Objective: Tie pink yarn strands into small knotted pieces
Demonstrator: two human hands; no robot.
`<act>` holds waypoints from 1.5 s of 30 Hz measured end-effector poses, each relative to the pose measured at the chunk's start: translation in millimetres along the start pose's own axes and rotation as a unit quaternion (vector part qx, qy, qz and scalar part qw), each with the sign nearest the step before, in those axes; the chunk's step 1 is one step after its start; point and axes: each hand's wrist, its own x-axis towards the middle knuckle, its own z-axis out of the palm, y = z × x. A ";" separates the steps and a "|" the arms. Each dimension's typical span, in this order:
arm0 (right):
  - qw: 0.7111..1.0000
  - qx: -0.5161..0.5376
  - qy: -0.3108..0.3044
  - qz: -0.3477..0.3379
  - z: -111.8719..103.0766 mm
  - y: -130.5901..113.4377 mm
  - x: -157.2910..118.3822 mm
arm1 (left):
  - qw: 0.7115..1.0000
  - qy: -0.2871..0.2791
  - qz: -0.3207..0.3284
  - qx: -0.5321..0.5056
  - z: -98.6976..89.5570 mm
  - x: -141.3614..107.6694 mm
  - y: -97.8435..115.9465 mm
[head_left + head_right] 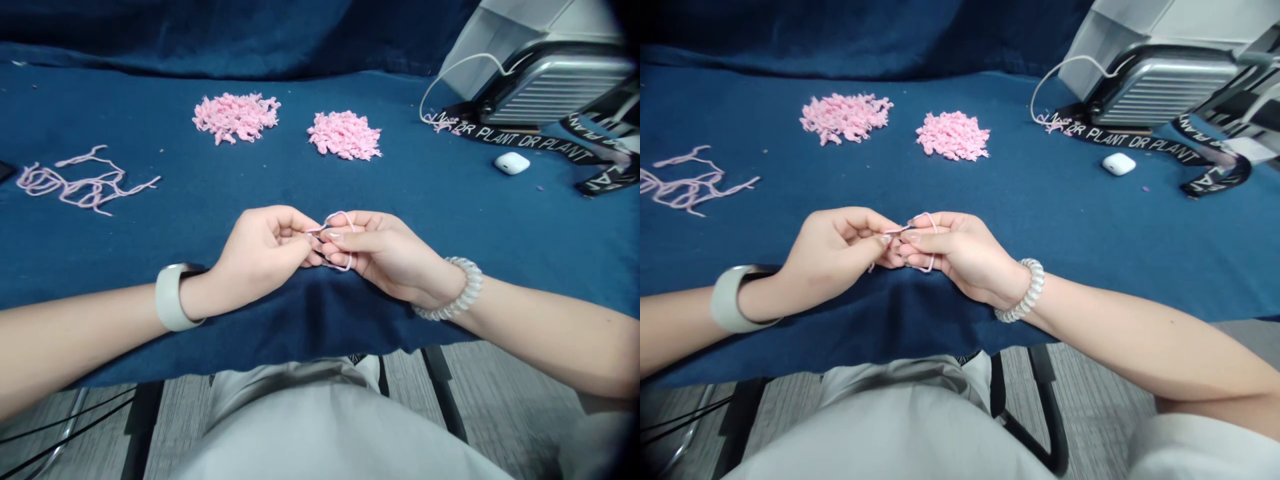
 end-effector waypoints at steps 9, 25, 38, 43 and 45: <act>1.000 0.009 0.001 0.004 -0.5 -2.9 0.7 | 0.999 -0.018 -0.021 -0.033 -4.6 1.8 -0.6; 1.000 0.005 -0.009 -0.023 -2.1 -1.2 0.4 | 0.998 -0.039 -0.029 -0.039 -5.1 1.6 0.0; 1.000 -0.014 0.002 -0.028 -1.1 -1.6 -0.3 | 0.999 -0.039 -0.012 -0.030 -5.6 1.4 -0.2; 0.999 -0.011 0.013 -0.028 -0.5 -1.4 -0.4 | 0.999 -0.036 -0.015 -0.023 -4.9 0.6 1.0; 0.999 -0.010 0.017 -0.029 -0.6 -1.4 -0.1 | 0.999 -0.040 -0.013 -0.022 -4.6 0.2 1.0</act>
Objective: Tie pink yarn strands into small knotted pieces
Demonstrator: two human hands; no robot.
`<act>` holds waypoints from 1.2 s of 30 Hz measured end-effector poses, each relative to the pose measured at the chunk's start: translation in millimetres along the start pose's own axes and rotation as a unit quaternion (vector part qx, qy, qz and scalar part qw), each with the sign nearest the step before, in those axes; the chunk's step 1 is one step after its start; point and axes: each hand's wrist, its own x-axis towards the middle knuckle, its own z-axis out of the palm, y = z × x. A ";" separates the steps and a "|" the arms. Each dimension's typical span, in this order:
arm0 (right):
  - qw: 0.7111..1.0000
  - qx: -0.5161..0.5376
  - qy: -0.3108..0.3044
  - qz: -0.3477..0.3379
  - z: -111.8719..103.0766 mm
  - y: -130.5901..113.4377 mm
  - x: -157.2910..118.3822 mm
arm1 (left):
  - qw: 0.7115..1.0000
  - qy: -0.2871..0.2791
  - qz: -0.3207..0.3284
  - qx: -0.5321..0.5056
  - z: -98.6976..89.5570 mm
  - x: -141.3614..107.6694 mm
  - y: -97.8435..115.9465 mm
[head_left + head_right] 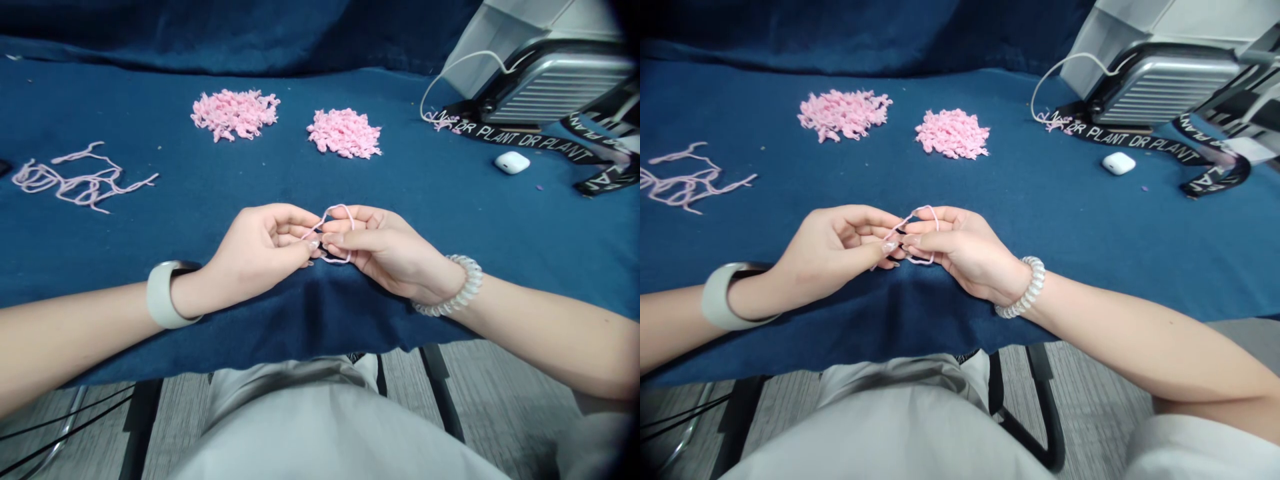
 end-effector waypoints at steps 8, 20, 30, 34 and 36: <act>1.000 0.011 0.014 0.003 -1.1 -0.2 1.1 | 1.000 -0.010 0.011 0.005 -0.6 1.4 -4.7; 1.000 0.004 0.009 -0.004 -0.7 1.6 1.8 | 1.000 -0.008 0.021 -0.005 0.3 4.0 -9.9; 0.999 -0.029 -0.043 0.000 -4.4 1.2 2.2 | 0.998 -0.069 0.001 0.006 -3.8 7.7 -6.8; 0.996 -0.047 -0.073 0.008 -6.9 -0.1 2.9 | 0.995 -0.099 0.014 0.010 -6.0 8.5 -8.4; 0.996 -0.054 -0.077 0.005 -7.0 -0.2 3.1 | 0.995 -0.092 0.028 0.019 -5.6 7.5 -9.4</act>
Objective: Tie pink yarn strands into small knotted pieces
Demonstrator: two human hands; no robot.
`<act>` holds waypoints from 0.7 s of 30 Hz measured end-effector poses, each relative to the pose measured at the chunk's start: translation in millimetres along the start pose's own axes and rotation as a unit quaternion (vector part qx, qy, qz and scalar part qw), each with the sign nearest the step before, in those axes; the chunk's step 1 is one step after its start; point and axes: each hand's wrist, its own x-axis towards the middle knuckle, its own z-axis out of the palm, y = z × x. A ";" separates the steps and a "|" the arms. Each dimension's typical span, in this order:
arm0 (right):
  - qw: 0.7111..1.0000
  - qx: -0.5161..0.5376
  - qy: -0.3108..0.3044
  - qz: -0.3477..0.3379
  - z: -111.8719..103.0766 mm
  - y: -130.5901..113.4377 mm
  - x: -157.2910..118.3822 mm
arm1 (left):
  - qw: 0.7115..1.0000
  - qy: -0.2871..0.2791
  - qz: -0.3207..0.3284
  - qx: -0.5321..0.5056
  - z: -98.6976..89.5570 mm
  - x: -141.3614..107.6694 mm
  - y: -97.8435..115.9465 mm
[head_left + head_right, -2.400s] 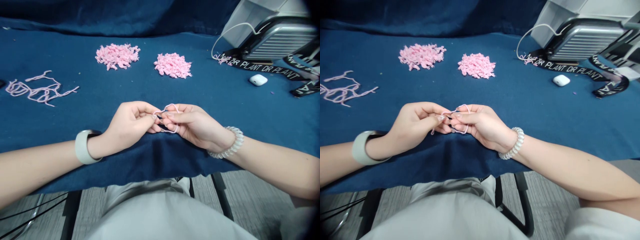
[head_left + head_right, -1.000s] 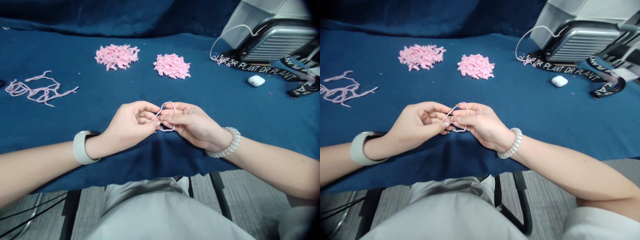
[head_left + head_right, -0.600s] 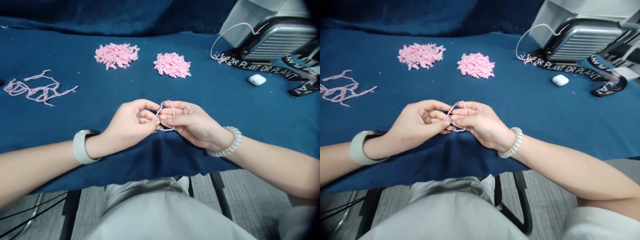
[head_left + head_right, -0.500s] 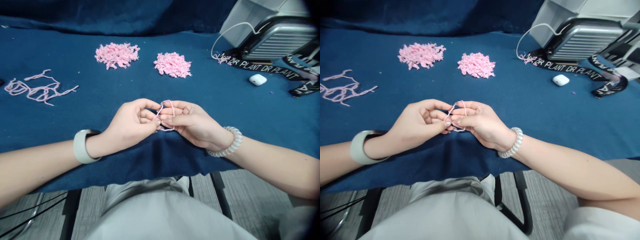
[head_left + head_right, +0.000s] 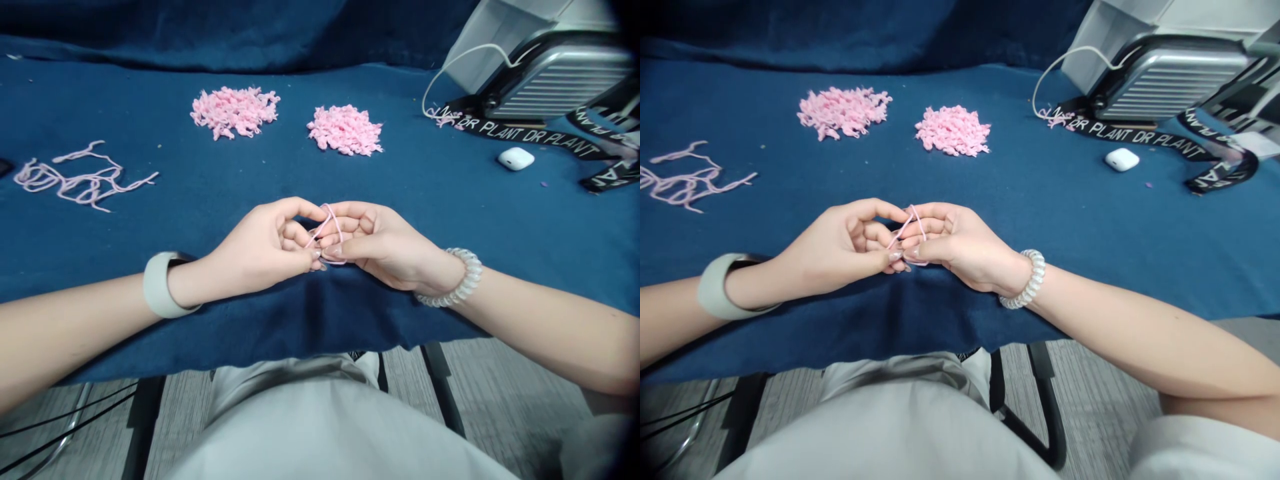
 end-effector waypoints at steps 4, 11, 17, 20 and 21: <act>1.000 -0.004 0.003 -0.009 0.7 1.1 0.6 | 0.998 0.037 0.023 0.044 3.6 -3.0 -0.7; 1.000 -0.002 0.013 -0.005 4.0 2.4 1.5 | 0.988 0.079 0.062 0.119 8.5 -6.6 -0.4; 1.000 0.006 0.019 -0.001 6.3 1.4 1.1 | 0.988 0.087 0.054 0.116 9.1 -6.0 0.2; 1.000 0.017 0.019 0.002 4.6 1.0 1.4 | 0.993 0.084 0.041 0.074 9.1 -4.6 1.0; 1.000 0.021 0.018 0.004 3.7 0.8 1.5 | 0.995 0.079 0.034 0.056 9.0 -4.1 1.7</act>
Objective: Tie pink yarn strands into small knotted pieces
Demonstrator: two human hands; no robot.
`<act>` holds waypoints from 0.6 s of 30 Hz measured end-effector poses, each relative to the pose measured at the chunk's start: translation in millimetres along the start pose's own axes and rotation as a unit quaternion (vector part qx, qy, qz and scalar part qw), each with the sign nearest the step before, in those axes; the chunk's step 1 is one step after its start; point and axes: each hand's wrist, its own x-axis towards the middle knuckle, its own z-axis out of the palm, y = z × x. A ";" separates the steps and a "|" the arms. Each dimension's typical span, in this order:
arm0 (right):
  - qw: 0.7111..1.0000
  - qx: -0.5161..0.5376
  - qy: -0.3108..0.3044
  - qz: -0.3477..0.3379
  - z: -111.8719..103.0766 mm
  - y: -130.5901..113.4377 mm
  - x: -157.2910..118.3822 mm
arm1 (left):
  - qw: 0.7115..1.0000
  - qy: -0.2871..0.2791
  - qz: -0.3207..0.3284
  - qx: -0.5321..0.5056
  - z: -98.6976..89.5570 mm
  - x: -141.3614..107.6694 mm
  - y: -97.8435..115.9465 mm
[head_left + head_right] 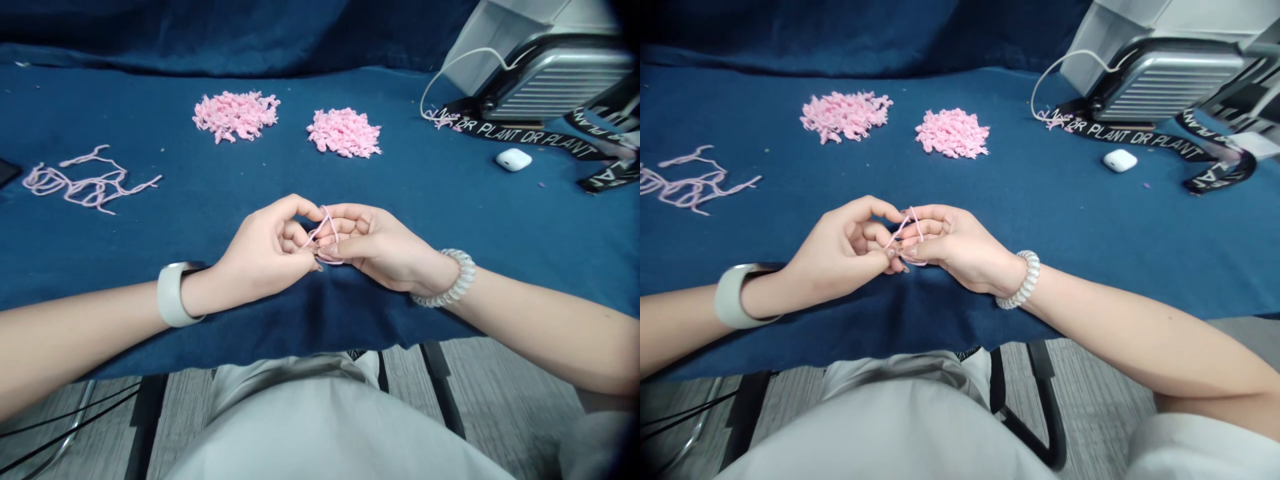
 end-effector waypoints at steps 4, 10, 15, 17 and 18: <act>1.000 0.010 -0.014 0.009 -2.9 -1.2 0.1 | 0.997 -0.025 -0.031 -0.065 -1.0 1.2 4.0; 1.000 0.013 -0.010 0.022 -3.1 -3.1 -0.7 | 0.996 -0.027 -0.037 -0.072 -2.1 0.2 4.7; 0.999 0.017 -0.016 0.030 -3.0 -4.0 -0.7 | 0.998 -0.028 -0.023 -0.057 -1.6 -0.2 2.5; 0.999 0.017 -0.019 0.032 -3.4 -4.0 -0.5 | 0.998 -0.031 -0.021 -0.054 -1.4 -0.4 2.5; 0.999 0.017 -0.019 0.032 -3.5 -4.0 -0.4 | 0.998 -0.032 -0.020 -0.052 -1.3 -0.5 2.5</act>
